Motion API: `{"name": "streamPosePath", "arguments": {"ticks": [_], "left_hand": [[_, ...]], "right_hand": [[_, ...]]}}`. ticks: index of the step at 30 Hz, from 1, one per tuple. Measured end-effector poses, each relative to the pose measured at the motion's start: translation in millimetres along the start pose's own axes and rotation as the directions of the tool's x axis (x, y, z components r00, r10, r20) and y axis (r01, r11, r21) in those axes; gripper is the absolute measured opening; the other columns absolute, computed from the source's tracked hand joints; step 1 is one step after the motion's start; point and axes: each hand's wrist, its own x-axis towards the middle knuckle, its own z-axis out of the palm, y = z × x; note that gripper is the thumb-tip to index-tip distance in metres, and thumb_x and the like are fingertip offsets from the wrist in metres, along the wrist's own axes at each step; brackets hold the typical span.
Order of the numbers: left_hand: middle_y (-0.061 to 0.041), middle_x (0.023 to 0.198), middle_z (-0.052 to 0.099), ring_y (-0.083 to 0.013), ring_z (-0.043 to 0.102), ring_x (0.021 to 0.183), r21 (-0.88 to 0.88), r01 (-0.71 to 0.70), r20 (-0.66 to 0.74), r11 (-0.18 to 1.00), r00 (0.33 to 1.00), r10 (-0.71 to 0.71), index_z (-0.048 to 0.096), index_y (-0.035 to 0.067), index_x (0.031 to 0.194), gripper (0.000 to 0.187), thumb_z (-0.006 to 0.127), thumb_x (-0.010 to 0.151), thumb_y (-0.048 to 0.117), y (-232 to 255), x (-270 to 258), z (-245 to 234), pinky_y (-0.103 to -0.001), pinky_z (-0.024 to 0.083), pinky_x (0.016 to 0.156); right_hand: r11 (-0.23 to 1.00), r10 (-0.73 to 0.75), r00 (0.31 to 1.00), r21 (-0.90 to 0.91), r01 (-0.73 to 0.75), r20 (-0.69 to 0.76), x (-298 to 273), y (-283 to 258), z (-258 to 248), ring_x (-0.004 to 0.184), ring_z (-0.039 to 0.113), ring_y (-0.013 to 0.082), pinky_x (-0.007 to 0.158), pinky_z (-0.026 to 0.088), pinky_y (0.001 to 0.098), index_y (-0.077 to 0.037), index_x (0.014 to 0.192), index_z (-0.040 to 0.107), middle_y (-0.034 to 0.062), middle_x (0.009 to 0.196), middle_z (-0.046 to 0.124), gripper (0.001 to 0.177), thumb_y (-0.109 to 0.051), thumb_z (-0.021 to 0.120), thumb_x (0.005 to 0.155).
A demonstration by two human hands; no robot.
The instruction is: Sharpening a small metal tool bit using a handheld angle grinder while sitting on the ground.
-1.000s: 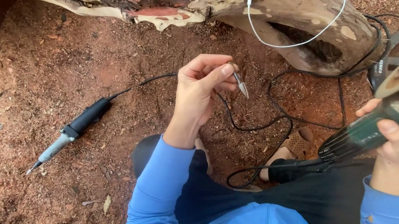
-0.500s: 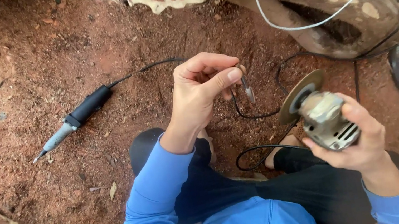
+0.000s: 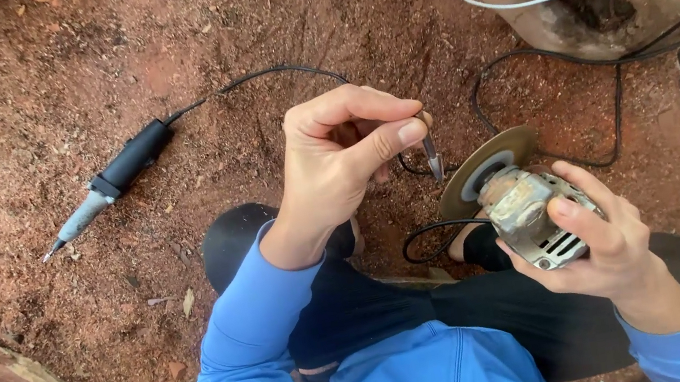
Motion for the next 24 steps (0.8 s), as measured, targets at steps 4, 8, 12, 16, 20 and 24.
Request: {"name": "streamPosePath", "arguments": {"ticks": [4, 8, 12, 16, 20, 24], "left_hand": [[-0.005, 0.09, 0.077, -0.0043, 0.058, 0.058, 0.017, -0.009, 0.009, 1.0, 1.0, 0.009, 0.075, 0.007, 0.101, 0.012, 0.079, 0.091, 0.004, -0.2, -0.8, 1.4, -0.016, 0.044, 0.049], [-0.004, 0.093, 0.075, -0.0039, 0.057, 0.062, 0.03, -0.038, 0.033, 0.999, 0.999, 0.037, 0.074, 0.007, 0.102, 0.012, 0.078, 0.092, 0.001, -0.6, -2.5, 2.0, -0.016, 0.044, 0.053], [-0.004, 0.093, 0.074, -0.0039, 0.057, 0.063, 0.026, -0.042, 0.049, 0.999, 0.998, 0.04, 0.074, 0.007, 0.103, 0.013, 0.078, 0.093, 0.0, -0.7, -2.8, 2.7, -0.016, 0.045, 0.055], [-0.004, 0.091, 0.074, -0.0041, 0.059, 0.062, 0.081, -0.044, 0.052, 0.996, 0.998, 0.04, 0.073, 0.007, 0.102, 0.013, 0.077, 0.093, -0.001, 1.5, -3.3, 3.3, -0.015, 0.046, 0.052], [-0.005, 0.093, 0.074, -0.0045, 0.059, 0.063, 0.086, -0.02, 0.059, 0.996, 0.998, 0.014, 0.073, 0.006, 0.102, 0.013, 0.077, 0.093, -0.003, 2.3, -4.9, 3.9, -0.016, 0.046, 0.053], [-0.005, 0.098, 0.074, -0.0049, 0.059, 0.066, 0.082, -0.039, 0.081, 0.996, 0.996, 0.033, 0.073, 0.005, 0.103, 0.014, 0.077, 0.093, -0.004, 1.7, -6.1, 4.2, -0.016, 0.047, 0.058]], "right_hand": [[1.0, -0.006, 1.0, -0.009, 0.006, 0.014, 2.4, -2.8, -1.5, 0.121, 0.068, 0.0493, 0.092, 0.066, 0.0505, -0.016, 0.145, 0.037, 0.0328, 0.146, 0.052, 0.094, -0.011, 0.095, 0.072], [1.0, -0.01, 0.999, -0.021, 0.011, 0.03, 5.7, -5.2, -2.0, 0.118, 0.07, 0.0492, 0.09, 0.066, 0.0493, -0.018, 0.145, 0.036, 0.0346, 0.145, 0.053, 0.093, -0.012, 0.096, 0.074], [0.999, -0.007, 0.999, -0.045, 0.009, 0.035, 2.8, -3.4, -1.3, 0.116, 0.071, 0.048, 0.087, 0.065, 0.0484, -0.018, 0.145, 0.038, 0.0349, 0.144, 0.054, 0.092, -0.015, 0.096, 0.074], [0.999, -0.012, 0.999, -0.051, 0.014, 0.037, 4.3, -3.5, -1.0, 0.119, 0.07, 0.0488, 0.089, 0.065, 0.0498, -0.018, 0.145, 0.037, 0.0343, 0.143, 0.055, 0.092, -0.013, 0.096, 0.074], [1.0, 0.004, 0.999, -0.031, -0.003, 0.045, 4.6, -4.3, -1.4, 0.119, 0.07, 0.0489, 0.091, 0.066, 0.05, -0.02, 0.147, 0.036, 0.0346, 0.145, 0.054, 0.094, -0.013, 0.096, 0.074], [1.0, -0.005, 0.999, -0.018, 0.006, 0.045, 9.3, -4.6, -1.9, 0.119, 0.07, 0.0503, 0.093, 0.066, 0.0518, -0.02, 0.149, 0.035, 0.0344, 0.145, 0.053, 0.096, -0.009, 0.095, 0.074]]}}
